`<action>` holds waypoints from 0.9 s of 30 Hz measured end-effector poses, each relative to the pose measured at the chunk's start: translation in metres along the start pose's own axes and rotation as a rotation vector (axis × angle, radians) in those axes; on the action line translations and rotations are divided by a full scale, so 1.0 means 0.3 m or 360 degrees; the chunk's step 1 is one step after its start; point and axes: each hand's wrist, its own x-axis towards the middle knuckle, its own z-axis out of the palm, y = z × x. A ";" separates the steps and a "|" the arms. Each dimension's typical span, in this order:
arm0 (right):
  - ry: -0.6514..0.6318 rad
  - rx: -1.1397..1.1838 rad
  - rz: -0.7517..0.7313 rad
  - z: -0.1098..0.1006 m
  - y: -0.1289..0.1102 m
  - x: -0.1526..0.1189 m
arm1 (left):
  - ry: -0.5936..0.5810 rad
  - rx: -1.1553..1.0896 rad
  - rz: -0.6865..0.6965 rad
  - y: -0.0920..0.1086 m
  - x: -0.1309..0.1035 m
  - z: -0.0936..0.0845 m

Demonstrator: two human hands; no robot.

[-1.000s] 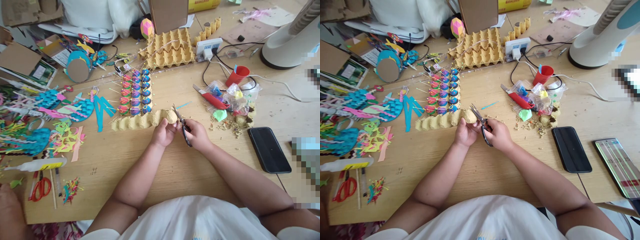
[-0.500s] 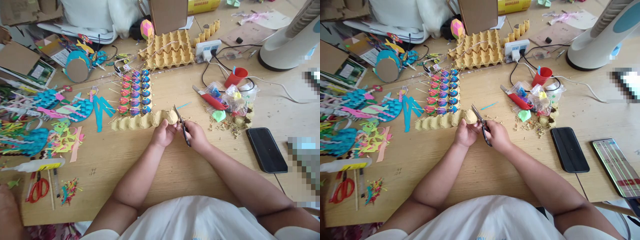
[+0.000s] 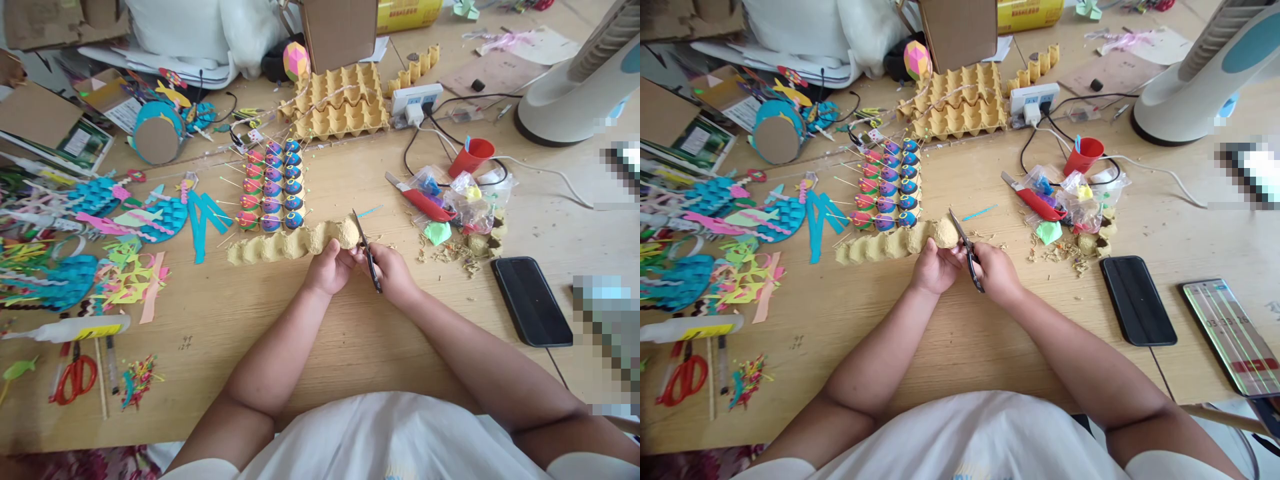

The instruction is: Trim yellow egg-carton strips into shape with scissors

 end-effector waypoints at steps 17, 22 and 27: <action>0.0495 0.0492 0.0034 0.000 0.017 0.013 | -0.0155 -0.0081 0.0187 -0.024 0.006 -0.019; 0.0407 0.0512 0.0116 -0.013 0.007 0.002 | -0.0080 -0.0008 0.0193 -0.026 0.008 -0.024; 0.0436 0.0229 -0.0164 -0.011 0.005 -0.007 | -0.0120 0.0000 0.0129 -0.023 0.001 -0.023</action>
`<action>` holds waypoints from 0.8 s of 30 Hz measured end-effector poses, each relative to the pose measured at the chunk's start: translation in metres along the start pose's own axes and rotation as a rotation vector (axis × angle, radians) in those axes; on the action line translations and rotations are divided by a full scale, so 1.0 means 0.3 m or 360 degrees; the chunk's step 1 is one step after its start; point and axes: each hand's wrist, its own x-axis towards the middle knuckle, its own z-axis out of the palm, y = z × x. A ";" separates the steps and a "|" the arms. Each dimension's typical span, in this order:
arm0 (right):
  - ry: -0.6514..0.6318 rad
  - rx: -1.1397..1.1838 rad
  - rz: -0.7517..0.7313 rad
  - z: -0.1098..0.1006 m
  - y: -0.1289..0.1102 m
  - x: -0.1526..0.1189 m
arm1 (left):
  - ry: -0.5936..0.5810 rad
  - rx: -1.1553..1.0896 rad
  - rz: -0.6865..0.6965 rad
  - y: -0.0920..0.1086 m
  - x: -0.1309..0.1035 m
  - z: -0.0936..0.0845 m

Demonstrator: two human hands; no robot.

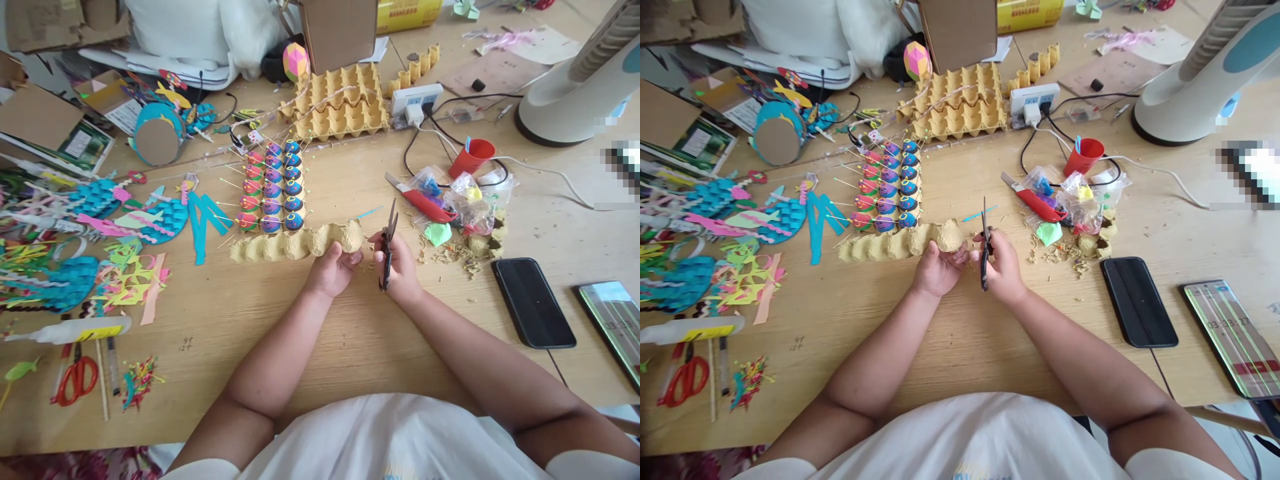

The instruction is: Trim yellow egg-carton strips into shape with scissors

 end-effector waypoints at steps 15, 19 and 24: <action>-0.0249 -0.0398 -0.0250 0.018 0.003 0.009 | 0.0098 -0.0142 -0.0264 0.013 -0.002 -0.020; -0.0273 -0.0411 -0.0218 0.019 0.001 0.006 | 0.0109 -0.0123 -0.0296 0.012 -0.005 -0.025; -0.0295 -0.0370 -0.0167 0.021 -0.006 0.005 | 0.0192 -0.0141 -0.0268 0.008 -0.004 -0.032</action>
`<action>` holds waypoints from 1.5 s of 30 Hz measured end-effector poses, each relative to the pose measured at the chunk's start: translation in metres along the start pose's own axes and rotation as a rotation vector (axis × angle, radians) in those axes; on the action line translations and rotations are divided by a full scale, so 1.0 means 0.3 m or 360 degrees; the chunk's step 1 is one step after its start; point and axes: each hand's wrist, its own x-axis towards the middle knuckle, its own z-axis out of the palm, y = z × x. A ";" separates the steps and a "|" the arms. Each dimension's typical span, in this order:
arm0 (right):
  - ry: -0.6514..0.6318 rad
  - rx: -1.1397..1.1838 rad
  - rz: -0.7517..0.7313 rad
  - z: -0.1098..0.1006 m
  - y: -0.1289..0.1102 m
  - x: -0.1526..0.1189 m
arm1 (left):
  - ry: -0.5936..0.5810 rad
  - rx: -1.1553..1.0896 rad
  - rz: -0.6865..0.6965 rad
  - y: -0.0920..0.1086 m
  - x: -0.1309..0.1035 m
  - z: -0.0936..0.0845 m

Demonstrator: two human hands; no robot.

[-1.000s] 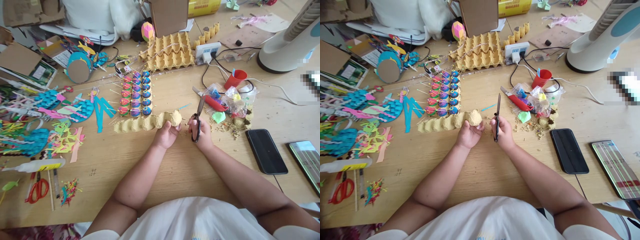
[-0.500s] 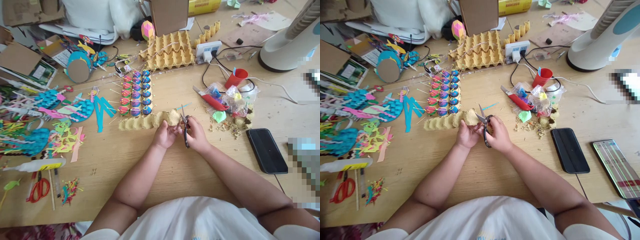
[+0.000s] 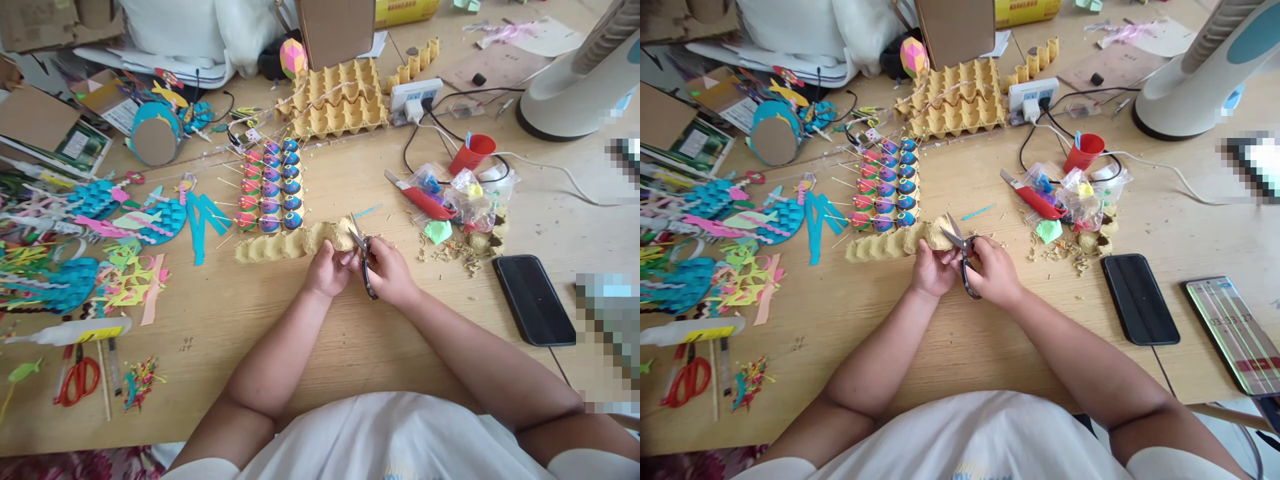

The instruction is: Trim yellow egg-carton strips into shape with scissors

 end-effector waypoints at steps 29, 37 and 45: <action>-0.0045 0.0108 0.0108 -0.003 -0.006 0.003 | 0.0015 0.0134 0.0149 0.010 -0.010 0.037; -0.0048 0.0079 0.0100 -0.002 -0.014 0.002 | 0.0025 0.0180 0.0206 0.011 -0.003 0.024; -0.0061 0.0143 0.0099 0.005 -0.009 0.000 | -0.0050 0.0170 0.0215 0.009 -0.001 0.014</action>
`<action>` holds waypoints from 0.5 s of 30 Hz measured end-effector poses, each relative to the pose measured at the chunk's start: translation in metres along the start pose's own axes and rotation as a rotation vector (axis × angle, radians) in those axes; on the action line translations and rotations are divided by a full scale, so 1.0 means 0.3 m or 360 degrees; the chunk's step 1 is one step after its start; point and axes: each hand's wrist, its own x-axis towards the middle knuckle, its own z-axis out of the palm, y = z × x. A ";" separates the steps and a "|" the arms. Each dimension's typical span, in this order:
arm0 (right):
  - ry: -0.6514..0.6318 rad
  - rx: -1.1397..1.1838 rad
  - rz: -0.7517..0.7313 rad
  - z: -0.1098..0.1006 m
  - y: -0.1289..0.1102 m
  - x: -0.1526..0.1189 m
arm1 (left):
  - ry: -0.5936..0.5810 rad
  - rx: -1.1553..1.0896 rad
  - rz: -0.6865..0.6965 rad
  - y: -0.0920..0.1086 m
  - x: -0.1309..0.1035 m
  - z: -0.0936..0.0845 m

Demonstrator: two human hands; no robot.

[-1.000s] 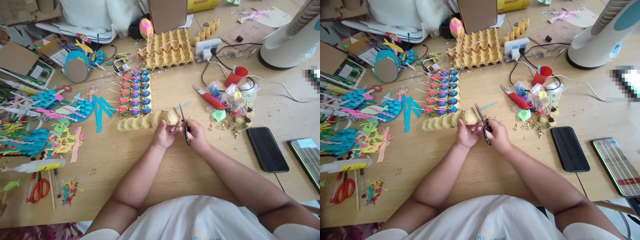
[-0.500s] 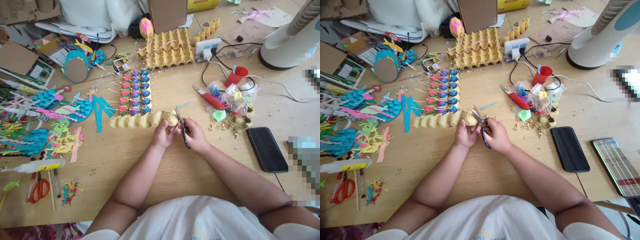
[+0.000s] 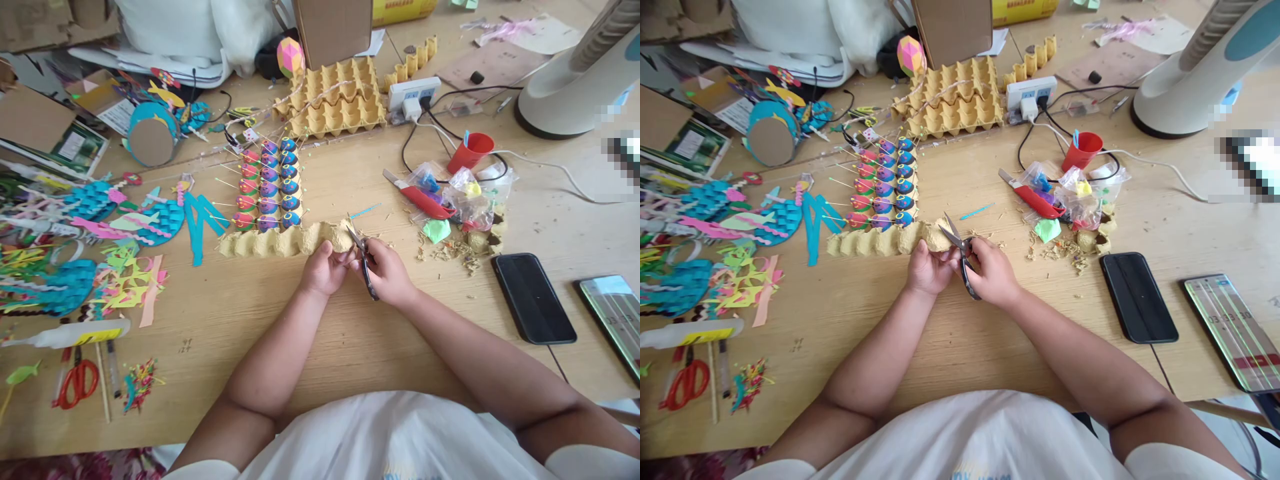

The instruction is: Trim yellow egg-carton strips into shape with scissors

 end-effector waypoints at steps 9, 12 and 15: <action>0.0036 0.0051 0.0023 0.004 -0.007 -0.007 | -0.0020 -0.0019 -0.0001 -0.003 -0.001 -0.010; 0.0015 0.0052 0.0066 0.001 -0.010 -0.007 | 0.0004 -0.0034 -0.0029 0.003 -0.003 -0.003; 0.0001 0.0026 0.0099 -0.003 -0.010 -0.006 | 0.0123 -0.0026 -0.0081 0.010 -0.004 0.004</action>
